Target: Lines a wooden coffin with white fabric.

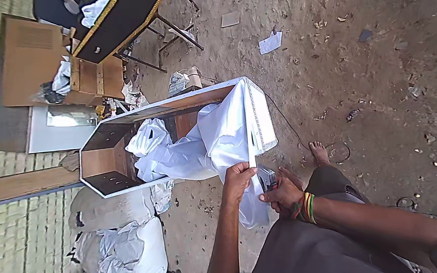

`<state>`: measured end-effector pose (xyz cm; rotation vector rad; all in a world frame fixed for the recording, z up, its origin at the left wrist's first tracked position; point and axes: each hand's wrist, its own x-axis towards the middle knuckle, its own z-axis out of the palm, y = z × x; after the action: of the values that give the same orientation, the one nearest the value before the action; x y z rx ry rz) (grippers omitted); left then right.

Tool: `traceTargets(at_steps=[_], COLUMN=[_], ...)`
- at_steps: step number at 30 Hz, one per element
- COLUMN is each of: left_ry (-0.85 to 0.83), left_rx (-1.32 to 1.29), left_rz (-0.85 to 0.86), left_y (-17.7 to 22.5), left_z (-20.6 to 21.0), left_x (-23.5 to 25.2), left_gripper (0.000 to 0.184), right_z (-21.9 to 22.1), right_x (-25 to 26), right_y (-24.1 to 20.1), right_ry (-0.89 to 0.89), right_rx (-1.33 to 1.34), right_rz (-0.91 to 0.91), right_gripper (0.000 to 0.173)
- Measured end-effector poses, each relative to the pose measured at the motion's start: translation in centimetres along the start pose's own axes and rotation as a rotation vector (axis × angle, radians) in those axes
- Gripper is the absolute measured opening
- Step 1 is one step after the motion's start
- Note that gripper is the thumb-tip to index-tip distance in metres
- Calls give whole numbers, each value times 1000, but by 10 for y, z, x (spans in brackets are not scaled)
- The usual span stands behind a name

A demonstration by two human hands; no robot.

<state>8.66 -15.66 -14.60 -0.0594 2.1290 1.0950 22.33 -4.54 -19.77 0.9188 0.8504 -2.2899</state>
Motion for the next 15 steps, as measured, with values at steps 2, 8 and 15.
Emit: traceTargets(at_steps=[2, 8, 15], left_ry=[132, 384, 147], left_rx=[448, 1129, 1419], left_rz=[84, 467, 190], left_y=[7, 8, 22], left_z=[5, 59, 83], left_x=[-6, -31, -18], left_gripper=[15, 18, 25], right_z=[-11, -71, -131], right_x=[0, 0, -27], right_y=[-1, -6, -9], right_ry=[66, 332, 556], right_rx=[-34, -262, -299], right_rz=[-2, -82, -27], right_gripper=[44, 44, 36])
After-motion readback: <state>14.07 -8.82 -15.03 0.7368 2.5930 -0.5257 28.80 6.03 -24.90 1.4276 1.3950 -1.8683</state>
